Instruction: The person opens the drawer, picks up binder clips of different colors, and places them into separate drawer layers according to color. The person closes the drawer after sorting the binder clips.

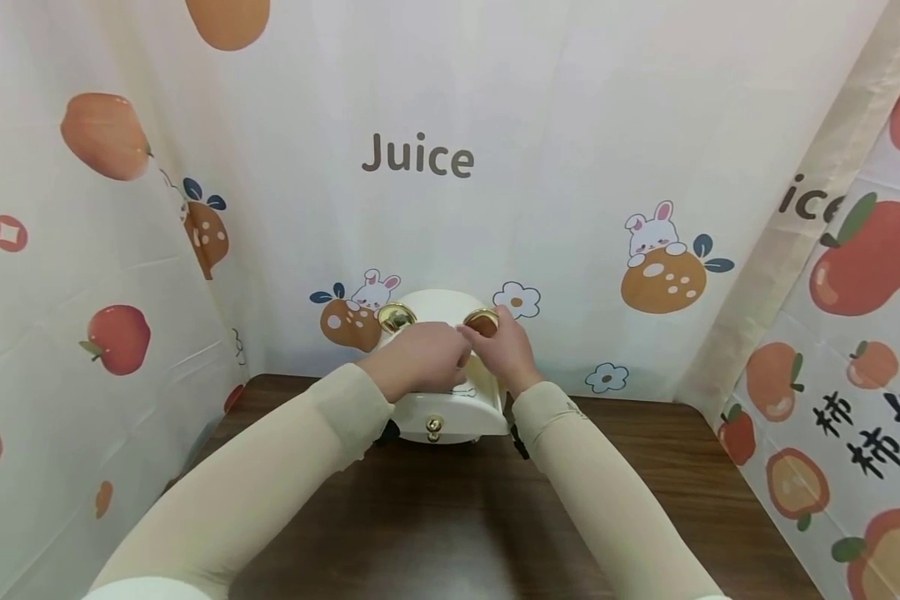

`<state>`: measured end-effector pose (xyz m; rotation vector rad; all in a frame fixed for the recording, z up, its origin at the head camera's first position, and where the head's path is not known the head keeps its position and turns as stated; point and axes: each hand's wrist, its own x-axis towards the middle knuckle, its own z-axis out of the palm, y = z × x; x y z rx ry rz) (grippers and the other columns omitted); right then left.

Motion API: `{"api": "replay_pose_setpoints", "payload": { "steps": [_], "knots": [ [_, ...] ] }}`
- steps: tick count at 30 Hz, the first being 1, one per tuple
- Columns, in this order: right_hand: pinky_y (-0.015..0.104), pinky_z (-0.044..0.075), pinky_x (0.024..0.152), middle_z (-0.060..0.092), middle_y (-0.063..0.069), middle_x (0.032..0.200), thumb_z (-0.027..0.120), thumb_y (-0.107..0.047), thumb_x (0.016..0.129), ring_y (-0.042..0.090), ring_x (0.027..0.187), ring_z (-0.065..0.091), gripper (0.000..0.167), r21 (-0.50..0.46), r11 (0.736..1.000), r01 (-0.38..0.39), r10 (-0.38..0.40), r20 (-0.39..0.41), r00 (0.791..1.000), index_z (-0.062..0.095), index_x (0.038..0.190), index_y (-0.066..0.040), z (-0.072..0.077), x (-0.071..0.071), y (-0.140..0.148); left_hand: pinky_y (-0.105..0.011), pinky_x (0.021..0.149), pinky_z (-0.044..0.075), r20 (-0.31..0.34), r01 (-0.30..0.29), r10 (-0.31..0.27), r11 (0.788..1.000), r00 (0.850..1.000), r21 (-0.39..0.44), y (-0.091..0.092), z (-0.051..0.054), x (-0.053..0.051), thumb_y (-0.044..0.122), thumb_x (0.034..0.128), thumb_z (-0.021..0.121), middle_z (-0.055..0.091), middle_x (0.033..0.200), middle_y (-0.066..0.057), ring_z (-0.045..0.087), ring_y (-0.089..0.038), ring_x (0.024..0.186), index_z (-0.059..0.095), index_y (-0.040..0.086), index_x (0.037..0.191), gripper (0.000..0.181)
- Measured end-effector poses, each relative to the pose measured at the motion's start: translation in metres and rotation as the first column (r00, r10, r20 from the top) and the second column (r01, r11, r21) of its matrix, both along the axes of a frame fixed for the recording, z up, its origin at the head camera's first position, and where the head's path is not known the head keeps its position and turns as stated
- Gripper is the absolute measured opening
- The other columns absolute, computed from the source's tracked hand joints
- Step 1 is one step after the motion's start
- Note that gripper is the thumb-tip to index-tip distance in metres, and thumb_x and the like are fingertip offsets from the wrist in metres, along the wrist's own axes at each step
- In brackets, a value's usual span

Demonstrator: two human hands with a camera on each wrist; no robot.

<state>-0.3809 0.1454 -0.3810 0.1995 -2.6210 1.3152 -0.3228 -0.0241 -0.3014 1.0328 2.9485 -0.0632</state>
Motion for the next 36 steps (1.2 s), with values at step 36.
{"api": "replay_pose_setpoints", "payload": {
  "steps": [36],
  "knots": [
    [0.04,0.057,0.075,0.065,0.006,0.108,0.074,-0.062,0.087,0.024,0.094,0.064,0.066,-0.026,0.999,0.018,-0.017,0.048,0.999,0.05,0.127,-0.015,0.001,0.0,0.0,-0.031,0.058,0.048,0.259,-0.362,0.266,0.494,0.929,0.79,-0.036,-0.1,0.103,0.032,0.0994,0.069,0.056,0.067,0.01,0.054,-0.011,0.062,0.069,0.023,0.085,0.017]
  ]
}}
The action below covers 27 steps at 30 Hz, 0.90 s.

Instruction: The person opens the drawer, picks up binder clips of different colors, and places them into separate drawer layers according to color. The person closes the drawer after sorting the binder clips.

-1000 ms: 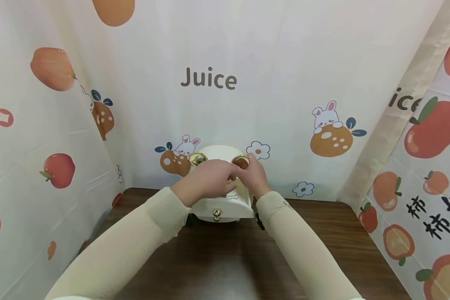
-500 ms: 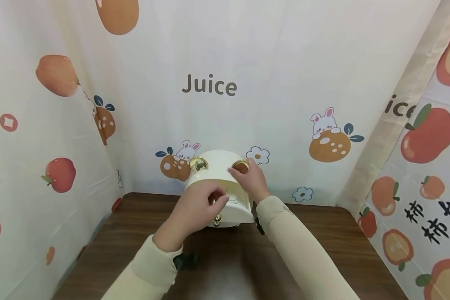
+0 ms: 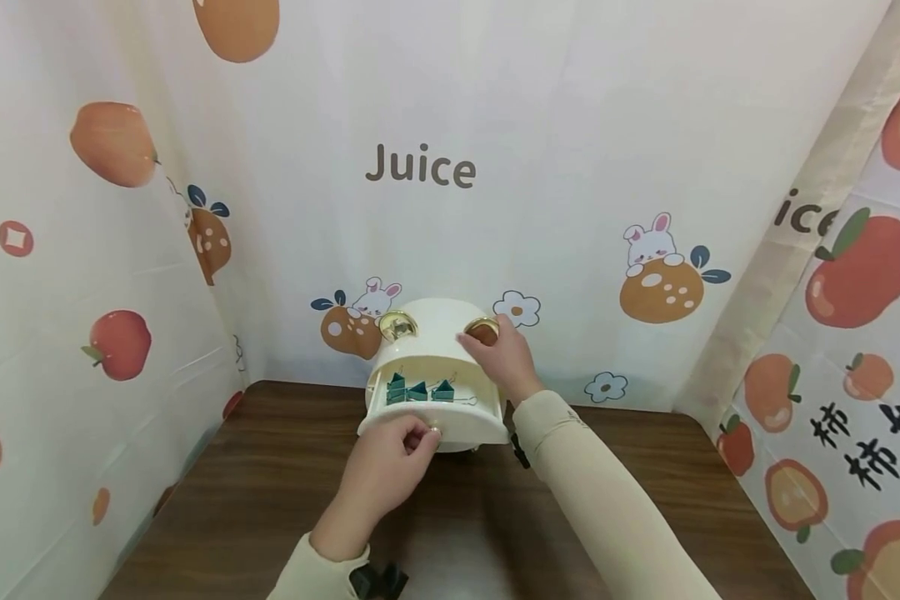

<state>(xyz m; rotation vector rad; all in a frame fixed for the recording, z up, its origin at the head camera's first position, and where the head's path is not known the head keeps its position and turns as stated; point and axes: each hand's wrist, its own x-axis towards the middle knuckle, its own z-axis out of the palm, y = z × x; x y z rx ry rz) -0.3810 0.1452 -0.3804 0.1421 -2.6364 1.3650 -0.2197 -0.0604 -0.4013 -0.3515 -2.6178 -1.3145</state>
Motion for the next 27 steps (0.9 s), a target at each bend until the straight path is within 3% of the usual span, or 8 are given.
{"api": "replay_pose_setpoints", "payload": {
  "steps": [6,8,11,14,17,20,22,27],
  "knots": [
    [0.041,0.058,0.078,0.064,0.006,0.111,0.074,-0.062,0.087,0.024,0.097,0.064,0.069,-0.017,1.0,0.006,-0.006,0.005,1.0,0.049,0.13,-0.015,0.004,0.0,-0.001,-0.033,0.057,0.047,0.085,-0.016,0.014,1.0,0.996,0.021,0.003,-0.017,0.0,0.035,0.0996,0.068,0.056,0.065,0.006,0.053,-0.014,0.06,0.066,0.021,0.081,0.024],
    [0.041,0.058,0.079,0.064,0.006,0.112,0.074,-0.062,0.087,0.025,0.098,0.064,0.069,-0.015,1.0,0.009,-0.009,0.007,1.0,0.049,0.131,-0.015,0.004,0.0,-0.001,-0.034,0.058,0.049,0.115,-0.008,-0.001,0.998,0.993,0.07,0.004,-0.023,-0.002,0.036,0.1,0.067,0.06,0.067,0.005,0.057,-0.014,0.062,0.067,0.018,0.083,0.025],
    [0.042,0.058,0.079,0.064,0.006,0.113,0.074,-0.062,0.087,0.025,0.099,0.063,0.069,-0.013,1.0,0.01,-0.01,0.008,1.0,0.049,0.13,-0.015,0.003,0.0,-0.001,-0.034,0.061,0.054,0.169,0.038,-0.073,0.978,0.983,0.203,0.007,-0.034,-0.004,0.035,0.1019,0.065,0.067,0.073,0.001,0.064,-0.015,0.065,0.069,0.011,0.09,0.027],
    [0.041,0.058,0.078,0.064,0.006,0.112,0.075,-0.062,0.087,0.025,0.098,0.064,0.069,-0.012,1.0,0.011,-0.011,0.008,1.0,0.049,0.13,-0.014,0.002,0.0,-0.001,-0.033,0.064,0.057,0.236,0.095,-0.199,0.915,0.951,0.391,0.01,-0.043,-0.005,0.03,0.1056,0.06,0.071,0.08,-0.006,0.068,-0.018,0.069,0.068,0.002,0.103,0.029],
    [0.042,0.058,0.077,0.064,0.007,0.113,0.075,-0.062,0.087,0.025,0.098,0.064,0.07,-0.015,1.0,0.01,-0.01,0.012,1.0,0.049,0.131,-0.014,0.001,0.0,-0.001,-0.033,0.067,0.058,0.285,0.117,-0.33,0.812,0.9,0.572,0.013,-0.048,-0.006,0.027,0.1091,0.052,0.072,0.088,-0.011,0.07,-0.021,0.075,0.063,-0.003,0.114,0.033],
    [0.042,0.057,0.078,0.064,0.006,0.112,0.075,-0.062,0.086,0.025,0.098,0.063,0.07,-0.016,1.0,0.016,-0.016,0.016,1.0,0.049,0.131,-0.015,0.0,0.001,-0.001,-0.034,0.073,0.058,0.308,0.1,-0.412,0.721,0.858,0.686,0.016,-0.049,-0.005,0.03,0.1109,0.047,0.072,0.095,-0.014,0.071,-0.023,0.083,0.059,-0.005,0.121,0.038],
    [0.042,0.057,0.078,0.064,0.007,0.111,0.075,-0.062,0.086,0.026,0.097,0.063,0.069,-0.013,1.0,0.022,-0.022,0.011,1.0,0.05,0.129,-0.015,0.0,0.001,-0.001,-0.034,0.075,0.059,0.31,0.09,-0.43,0.694,0.848,0.714,0.017,-0.049,-0.003,0.032,0.1111,0.046,0.072,0.098,-0.014,0.071,-0.023,0.086,0.058,-0.005,0.122,0.04],
    [0.042,0.057,0.078,0.064,0.006,0.111,0.074,-0.064,0.086,0.025,0.097,0.063,0.069,-0.008,1.0,0.021,-0.021,0.015,1.0,0.05,0.129,-0.015,-0.002,0.0,-0.001,-0.035,0.08,0.059,0.314,0.088,-0.465,0.66,0.828,0.746,0.018,-0.051,-0.002,0.033,0.1111,0.045,0.071,0.103,-0.014,0.071,-0.024,0.091,0.056,-0.004,0.124,0.041]
  ]
}}
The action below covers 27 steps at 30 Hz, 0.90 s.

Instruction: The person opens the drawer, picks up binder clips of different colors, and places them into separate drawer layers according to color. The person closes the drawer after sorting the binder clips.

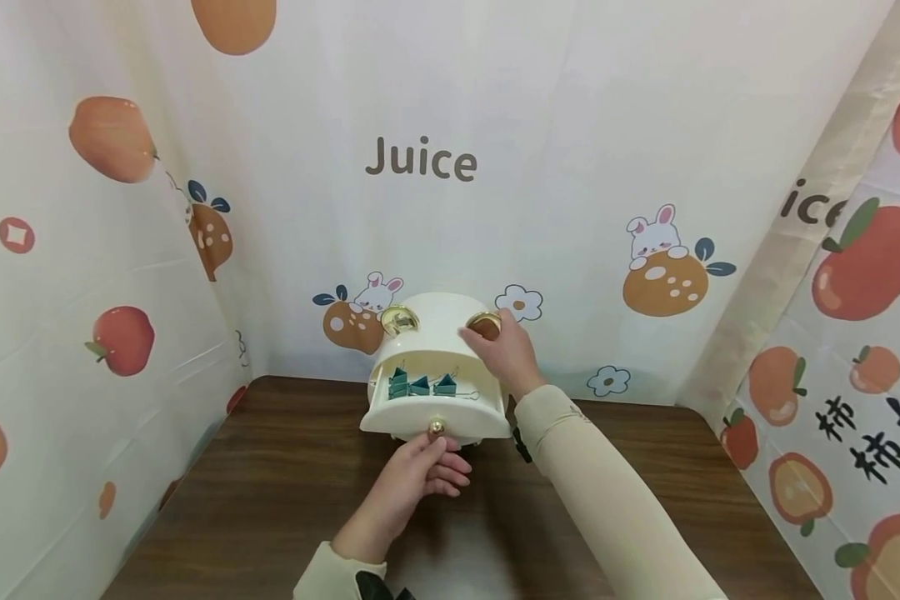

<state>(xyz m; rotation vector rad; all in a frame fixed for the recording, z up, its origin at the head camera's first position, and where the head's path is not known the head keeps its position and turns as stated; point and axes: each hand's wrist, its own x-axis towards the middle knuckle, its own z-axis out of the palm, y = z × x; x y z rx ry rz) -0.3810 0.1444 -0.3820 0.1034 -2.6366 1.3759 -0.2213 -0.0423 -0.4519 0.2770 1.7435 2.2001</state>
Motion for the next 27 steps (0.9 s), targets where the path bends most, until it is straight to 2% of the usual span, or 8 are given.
{"api": "replay_pose_setpoints", "payload": {
  "steps": [2,4,6,10,13,16,22,27],
  "knots": [
    [0.042,0.057,0.078,0.064,0.006,0.111,0.074,-0.064,0.085,0.025,0.097,0.063,0.07,-0.004,1.0,-0.002,0.002,0.001,1.0,0.05,0.129,-0.016,0.0,0.0,0.0,-0.036,0.081,0.059,0.025,0.025,-0.027,0.997,0.999,0.067,0.001,-0.001,-0.001,0.034,0.1113,0.044,0.071,0.105,-0.015,0.071,-0.024,0.093,0.053,-0.005,0.125,0.043],
    [0.042,0.057,0.078,0.064,0.006,0.11,0.075,-0.063,0.086,0.025,0.097,0.063,0.068,-0.007,1.0,-0.003,0.003,-0.007,1.0,0.051,0.128,-0.015,0.0,0.0,-0.001,-0.036,0.082,0.058,0.071,0.05,-0.063,0.983,0.995,0.175,0.001,-0.003,-0.001,0.036,0.1111,0.044,0.07,0.107,-0.015,0.071,-0.024,0.094,0.052,-0.004,0.125,0.043],
    [0.042,0.056,0.077,0.065,0.006,0.109,0.075,-0.062,0.086,0.025,0.096,0.063,0.067,-0.008,1.0,-0.003,0.003,-0.016,1.0,0.051,0.127,-0.015,0.0,-0.001,-0.001,-0.036,0.082,0.058,0.127,0.065,-0.108,0.951,0.986,0.301,0.001,-0.004,-0.002,0.038,0.111,0.043,0.07,0.108,-0.014,0.071,-0.024,0.094,0.052,-0.002,0.124,0.043],
    [0.042,0.056,0.076,0.065,0.005,0.109,0.075,-0.062,0.086,0.025,0.095,0.063,0.066,-0.002,1.0,-0.006,0.006,-0.022,1.0,0.051,0.126,-0.015,-0.001,-0.001,-0.001,-0.032,0.083,0.055,0.241,0.05,-0.193,0.865,0.951,0.499,-0.001,-0.004,-0.003,0.037,0.1117,0.04,0.07,0.105,-0.01,0.069,-0.021,0.093,0.055,0.005,0.119,0.037],
    [0.041,0.056,0.075,0.064,0.005,0.108,0.075,-0.062,0.086,0.025,0.095,0.063,0.066,-0.002,1.0,-0.01,0.01,-0.023,1.0,0.051,0.126,-0.015,0.0,-0.001,-0.001,-0.029,0.083,0.054,0.275,0.03,-0.229,0.815,0.934,0.579,-0.002,-0.004,-0.004,0.034,0.1127,0.037,0.069,0.103,-0.008,0.067,-0.018,0.092,0.057,0.008,0.115,0.033],
    [0.041,0.055,0.075,0.065,0.006,0.108,0.075,-0.061,0.087,0.025,0.095,0.063,0.065,-0.005,1.0,-0.014,0.014,-0.025,1.0,0.051,0.126,-0.015,0.0,0.0,-0.001,-0.028,0.084,0.054,0.279,0.025,-0.253,0.781,0.927,0.624,-0.002,-0.002,-0.005,0.032,0.1129,0.035,0.068,0.101,-0.007,0.066,-0.017,0.091,0.058,0.008,0.114,0.033],
    [0.042,0.055,0.077,0.064,0.006,0.11,0.074,-0.062,0.087,0.025,0.097,0.063,0.066,0.002,1.0,-0.01,0.01,-0.016,1.0,0.051,0.127,-0.015,0.001,0.0,-0.001,-0.026,0.083,0.053,0.261,0.042,-0.287,0.744,0.922,0.667,-0.001,0.002,-0.006,0.032,0.1133,0.031,0.067,0.099,-0.005,0.065,-0.014,0.088,0.059,0.008,0.111,0.037],
    [0.041,0.055,0.078,0.064,0.007,0.11,0.074,-0.061,0.087,0.025,0.097,0.062,0.067,0.002,1.0,-0.009,0.009,-0.013,1.0,0.05,0.128,-0.015,0.001,0.0,-0.001,-0.024,0.077,0.049,0.284,0.014,-0.272,0.745,0.919,0.667,0.004,0.007,-0.008,0.033,0.113,0.028,0.058,0.093,-0.002,0.056,-0.013,0.081,0.054,0.01,0.106,0.035]
  ]
}}
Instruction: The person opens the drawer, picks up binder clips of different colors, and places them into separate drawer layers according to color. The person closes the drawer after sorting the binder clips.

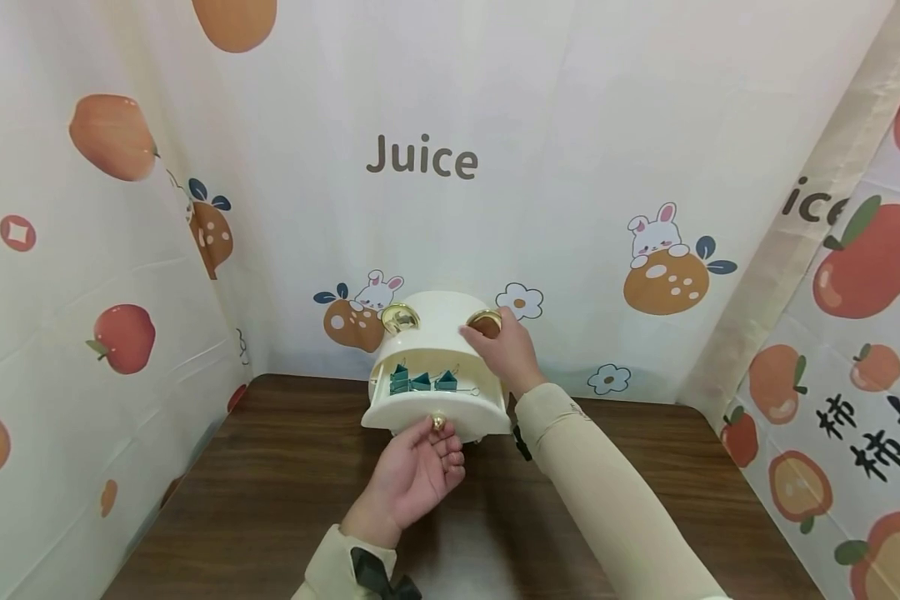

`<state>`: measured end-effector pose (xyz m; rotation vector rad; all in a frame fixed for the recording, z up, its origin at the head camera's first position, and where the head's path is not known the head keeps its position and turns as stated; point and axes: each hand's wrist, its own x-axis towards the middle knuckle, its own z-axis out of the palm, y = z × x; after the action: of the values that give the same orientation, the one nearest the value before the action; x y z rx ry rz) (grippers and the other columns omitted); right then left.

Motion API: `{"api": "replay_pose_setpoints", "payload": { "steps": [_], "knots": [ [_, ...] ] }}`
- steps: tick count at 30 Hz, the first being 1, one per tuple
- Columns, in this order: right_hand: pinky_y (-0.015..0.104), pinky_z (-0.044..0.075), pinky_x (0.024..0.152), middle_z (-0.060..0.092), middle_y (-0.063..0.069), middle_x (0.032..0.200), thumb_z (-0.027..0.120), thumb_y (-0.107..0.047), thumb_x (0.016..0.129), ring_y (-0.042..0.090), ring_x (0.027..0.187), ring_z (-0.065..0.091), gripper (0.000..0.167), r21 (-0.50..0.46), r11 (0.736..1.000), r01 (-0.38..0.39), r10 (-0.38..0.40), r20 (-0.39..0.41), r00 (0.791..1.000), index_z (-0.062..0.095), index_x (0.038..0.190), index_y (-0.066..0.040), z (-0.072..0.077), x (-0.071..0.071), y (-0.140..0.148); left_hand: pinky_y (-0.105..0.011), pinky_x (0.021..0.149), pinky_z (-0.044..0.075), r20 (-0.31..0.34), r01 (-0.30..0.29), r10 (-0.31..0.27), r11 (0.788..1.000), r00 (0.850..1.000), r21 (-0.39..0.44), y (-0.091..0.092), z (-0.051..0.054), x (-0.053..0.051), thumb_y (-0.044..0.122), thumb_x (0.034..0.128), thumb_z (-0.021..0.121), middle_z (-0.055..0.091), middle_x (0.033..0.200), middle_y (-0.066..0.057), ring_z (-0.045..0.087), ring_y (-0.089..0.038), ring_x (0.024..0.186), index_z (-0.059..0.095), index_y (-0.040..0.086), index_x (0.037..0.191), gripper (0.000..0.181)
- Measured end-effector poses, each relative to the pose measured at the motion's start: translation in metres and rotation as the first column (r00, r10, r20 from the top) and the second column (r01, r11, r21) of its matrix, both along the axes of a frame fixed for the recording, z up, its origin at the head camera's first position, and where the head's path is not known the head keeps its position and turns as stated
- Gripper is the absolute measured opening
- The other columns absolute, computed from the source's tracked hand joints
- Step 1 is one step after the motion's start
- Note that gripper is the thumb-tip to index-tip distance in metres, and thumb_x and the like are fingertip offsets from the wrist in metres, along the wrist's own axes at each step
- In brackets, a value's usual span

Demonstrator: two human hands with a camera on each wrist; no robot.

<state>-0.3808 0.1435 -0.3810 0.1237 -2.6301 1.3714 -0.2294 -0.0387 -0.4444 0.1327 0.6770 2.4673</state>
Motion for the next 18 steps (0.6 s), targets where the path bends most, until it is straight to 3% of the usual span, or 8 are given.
{"api": "replay_pose_setpoints", "payload": {
  "steps": [5,18],
  "knots": [
    [0.041,0.056,0.079,0.064,0.007,0.111,0.074,-0.06,0.088,0.025,0.097,0.062,0.067,-0.006,1.0,-0.006,0.006,0.007,1.0,0.049,0.13,-0.014,0.0,0.001,0.0,-0.024,0.072,0.045,0.033,-0.036,0.037,0.999,0.999,-0.004,0.004,0.006,-0.004,0.032,0.1129,0.028,0.051,0.088,-0.002,0.048,-0.013,0.076,0.051,0.011,0.104,0.033],
    [0.042,0.054,0.077,0.063,0.009,0.108,0.074,-0.062,0.087,0.027,0.094,0.061,0.068,0.009,1.0,-0.011,0.012,-0.013,1.0,0.05,0.127,-0.013,-0.001,0.0,0.001,-0.023,0.069,0.044,0.054,-0.088,0.087,0.996,0.995,0.005,0.007,0.009,-0.024,0.031,0.1128,0.031,0.051,0.085,-0.002,0.048,-0.013,0.072,0.052,0.012,0.101,0.03]
  ]
}}
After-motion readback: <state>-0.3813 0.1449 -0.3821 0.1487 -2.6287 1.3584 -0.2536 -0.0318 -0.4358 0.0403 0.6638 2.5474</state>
